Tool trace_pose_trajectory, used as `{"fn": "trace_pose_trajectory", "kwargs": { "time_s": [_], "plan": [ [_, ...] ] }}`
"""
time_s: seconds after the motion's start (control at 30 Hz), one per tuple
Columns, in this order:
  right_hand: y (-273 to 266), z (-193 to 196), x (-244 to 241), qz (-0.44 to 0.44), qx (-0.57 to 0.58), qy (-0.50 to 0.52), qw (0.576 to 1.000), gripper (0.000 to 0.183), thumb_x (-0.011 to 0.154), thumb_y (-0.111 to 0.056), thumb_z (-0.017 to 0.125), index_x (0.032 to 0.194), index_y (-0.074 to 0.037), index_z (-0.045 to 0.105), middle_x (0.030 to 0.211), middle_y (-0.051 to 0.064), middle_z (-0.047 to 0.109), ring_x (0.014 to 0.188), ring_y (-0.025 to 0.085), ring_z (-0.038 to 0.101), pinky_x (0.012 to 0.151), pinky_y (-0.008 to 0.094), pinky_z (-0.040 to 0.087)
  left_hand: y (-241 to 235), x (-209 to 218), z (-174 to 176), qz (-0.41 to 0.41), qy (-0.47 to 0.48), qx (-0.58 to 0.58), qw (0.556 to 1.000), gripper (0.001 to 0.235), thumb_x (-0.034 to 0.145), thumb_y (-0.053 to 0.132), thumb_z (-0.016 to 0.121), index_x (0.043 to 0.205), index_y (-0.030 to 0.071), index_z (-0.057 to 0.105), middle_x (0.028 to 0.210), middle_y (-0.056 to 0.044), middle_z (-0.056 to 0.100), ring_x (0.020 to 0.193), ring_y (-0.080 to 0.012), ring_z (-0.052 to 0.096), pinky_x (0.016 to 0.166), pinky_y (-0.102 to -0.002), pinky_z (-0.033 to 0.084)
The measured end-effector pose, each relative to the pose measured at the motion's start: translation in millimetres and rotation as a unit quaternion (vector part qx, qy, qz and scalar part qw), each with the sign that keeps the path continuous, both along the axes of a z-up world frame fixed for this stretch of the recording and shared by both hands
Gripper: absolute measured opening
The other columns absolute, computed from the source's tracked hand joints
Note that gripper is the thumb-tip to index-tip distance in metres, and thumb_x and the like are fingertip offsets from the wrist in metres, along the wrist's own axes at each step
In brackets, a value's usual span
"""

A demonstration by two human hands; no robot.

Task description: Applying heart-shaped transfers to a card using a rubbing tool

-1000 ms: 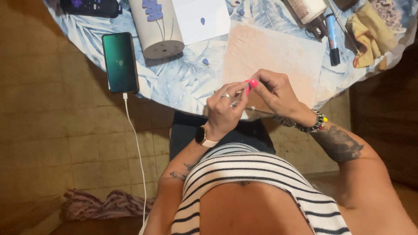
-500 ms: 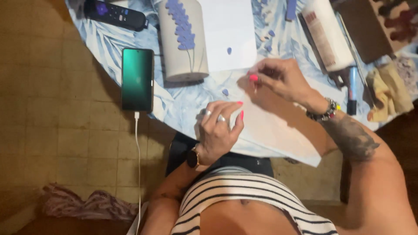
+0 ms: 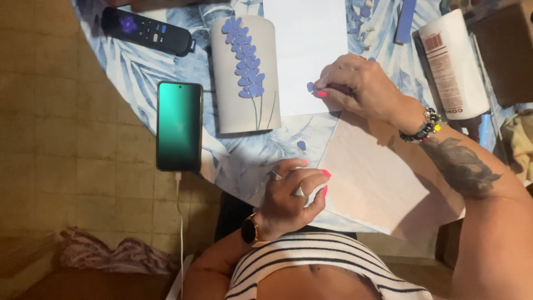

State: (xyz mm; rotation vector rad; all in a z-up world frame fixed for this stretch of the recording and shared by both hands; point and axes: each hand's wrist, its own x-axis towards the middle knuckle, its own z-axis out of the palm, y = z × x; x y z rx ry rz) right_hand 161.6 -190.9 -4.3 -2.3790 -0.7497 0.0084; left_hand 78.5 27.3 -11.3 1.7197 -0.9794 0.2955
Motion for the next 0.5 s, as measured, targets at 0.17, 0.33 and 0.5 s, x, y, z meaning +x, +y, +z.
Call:
{"fn": "trace_pose_trajectory", "kwargs": {
  "time_s": [0.17,0.33,0.5],
  "plan": [
    [-2.9,-9.2,-1.5,-0.026,-0.033,-0.023,0.999,0.015,0.084,-0.01,0.059,0.096,-0.001,0.06,0.091,0.012,0.057,0.082,0.025,0.053,0.071,0.035,0.045,-0.4,1.3,0.8,-0.005,0.005,0.002,1.0,0.013,0.072,-0.002,0.054,0.084,0.001,0.053,0.084,-0.004,0.06,0.074,-0.0145,0.058,0.082,-0.032,0.043],
    [-5.3,-7.1,-0.8,-0.029,-0.015,-0.028,0.999,0.016,0.079,-0.008,0.063,0.092,0.002,0.06,0.086,0.013,0.058,0.078,0.025,0.054,0.071,0.034,0.045,-1.1,2.8,3.2,-0.006,-0.002,0.005,1.0,0.013,0.071,-0.004,0.054,0.083,0.001,0.052,0.083,-0.004,0.06,0.072,-0.0143,0.058,0.083,-0.032,0.042],
    [-4.8,-7.0,0.4,-0.026,-0.01,-0.026,0.999,0.013,0.078,-0.008,0.063,0.088,0.0,0.06,0.085,0.011,0.059,0.077,0.023,0.054,0.069,0.034,0.044,-1.8,3.1,3.4,-0.007,0.011,0.012,1.0,0.014,0.072,-0.003,0.053,0.084,0.003,0.051,0.083,-0.003,0.06,0.072,-0.0144,0.058,0.081,-0.031,0.042]
  ]
}}
